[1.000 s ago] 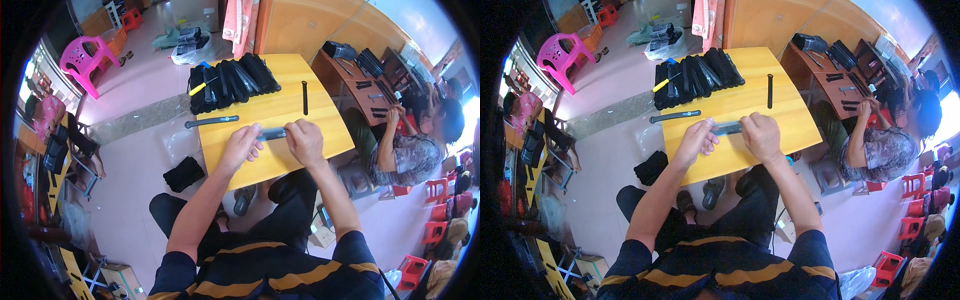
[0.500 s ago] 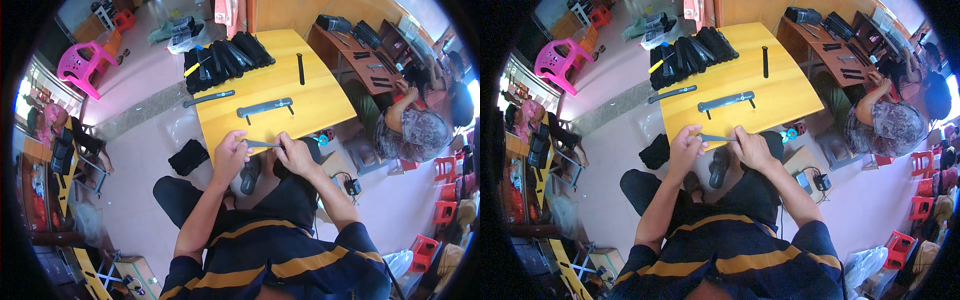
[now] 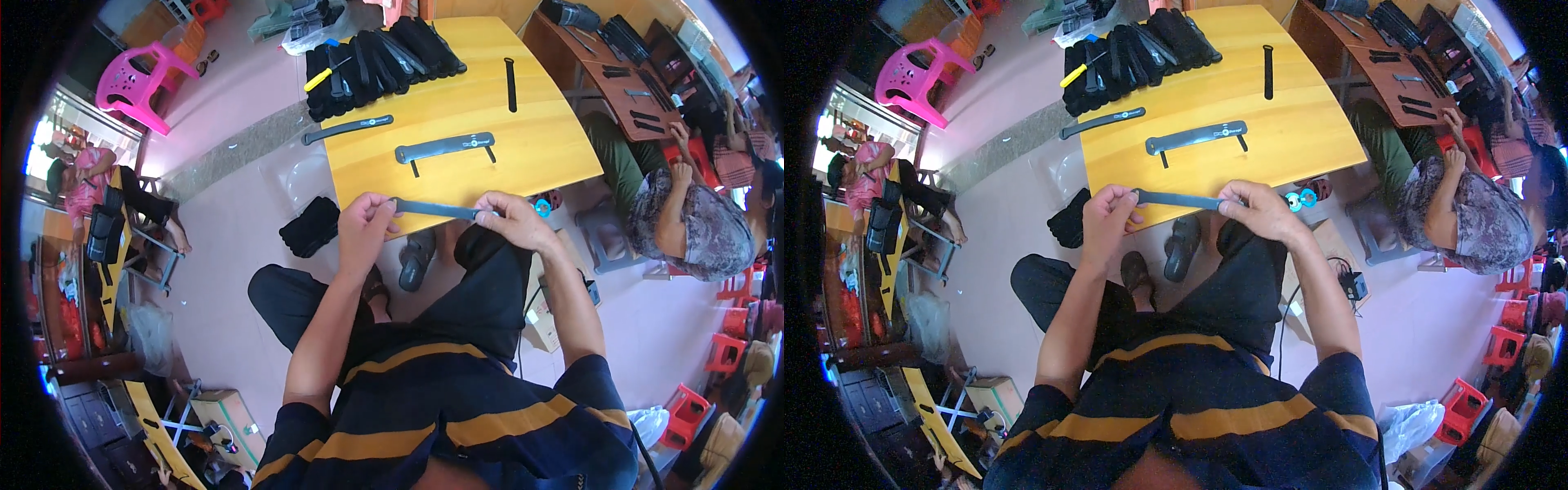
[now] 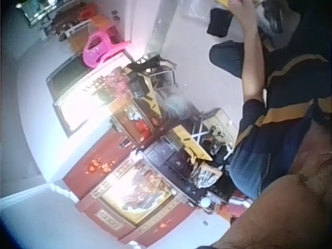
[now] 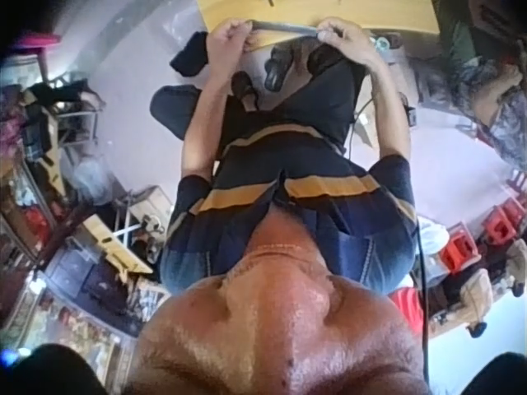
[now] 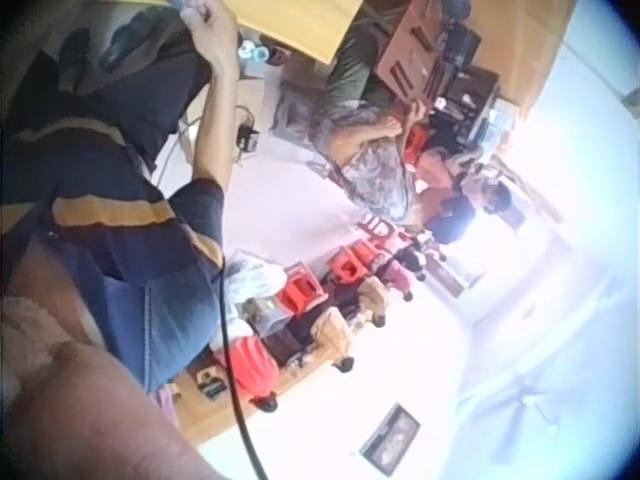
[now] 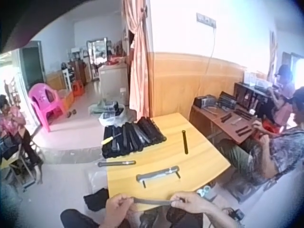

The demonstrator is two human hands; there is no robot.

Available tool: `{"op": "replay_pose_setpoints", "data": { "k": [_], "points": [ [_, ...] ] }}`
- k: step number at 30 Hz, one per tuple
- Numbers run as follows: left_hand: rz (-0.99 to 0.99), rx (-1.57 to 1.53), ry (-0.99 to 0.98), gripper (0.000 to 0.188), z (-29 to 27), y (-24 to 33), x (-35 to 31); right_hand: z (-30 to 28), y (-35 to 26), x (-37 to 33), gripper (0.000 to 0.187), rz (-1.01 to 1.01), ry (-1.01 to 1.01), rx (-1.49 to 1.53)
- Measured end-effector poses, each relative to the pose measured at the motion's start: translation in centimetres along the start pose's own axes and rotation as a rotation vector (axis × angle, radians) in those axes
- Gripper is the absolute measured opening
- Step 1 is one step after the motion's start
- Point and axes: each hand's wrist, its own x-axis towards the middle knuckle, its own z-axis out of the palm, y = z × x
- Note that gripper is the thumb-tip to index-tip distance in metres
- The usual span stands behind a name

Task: Assembling straps and handles onto bag components.

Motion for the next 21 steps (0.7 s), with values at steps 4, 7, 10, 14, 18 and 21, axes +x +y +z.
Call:
{"op": "replay_pose_setpoints", "data": {
  "k": [4,7,10,14,18,21],
  "points": [
    [-0.002,0.110,0.019,0.016,-0.2,0.4,1.6,-2.3,-0.5,0.7,0.011,0.067,0.036,0.013],
    [-0.062,0.212,-0.004,0.017,-0.2,0.5,3.2,-3.9,0.3,2.0,0.010,0.087,0.052,0.010],
    [-0.061,0.215,-0.005,0.017,0.0,0.5,4.9,-4.9,0.4,3.3,0.009,0.092,0.105,0.054],
    [-0.055,0.293,0.016,0.018,0.8,0.6,7.2,-6.1,2.0,5.6,0.011,0.101,0.217,0.166],
    [0.007,0.416,0.019,0.018,1.0,-0.3,8.8,-6.6,3.3,7.5,0.011,0.106,0.276,0.248],
    [-0.001,0.528,0.004,0.018,1.1,-0.5,9.8,-7.0,3.8,8.6,0.014,0.134,0.283,0.292]
  ]
}}
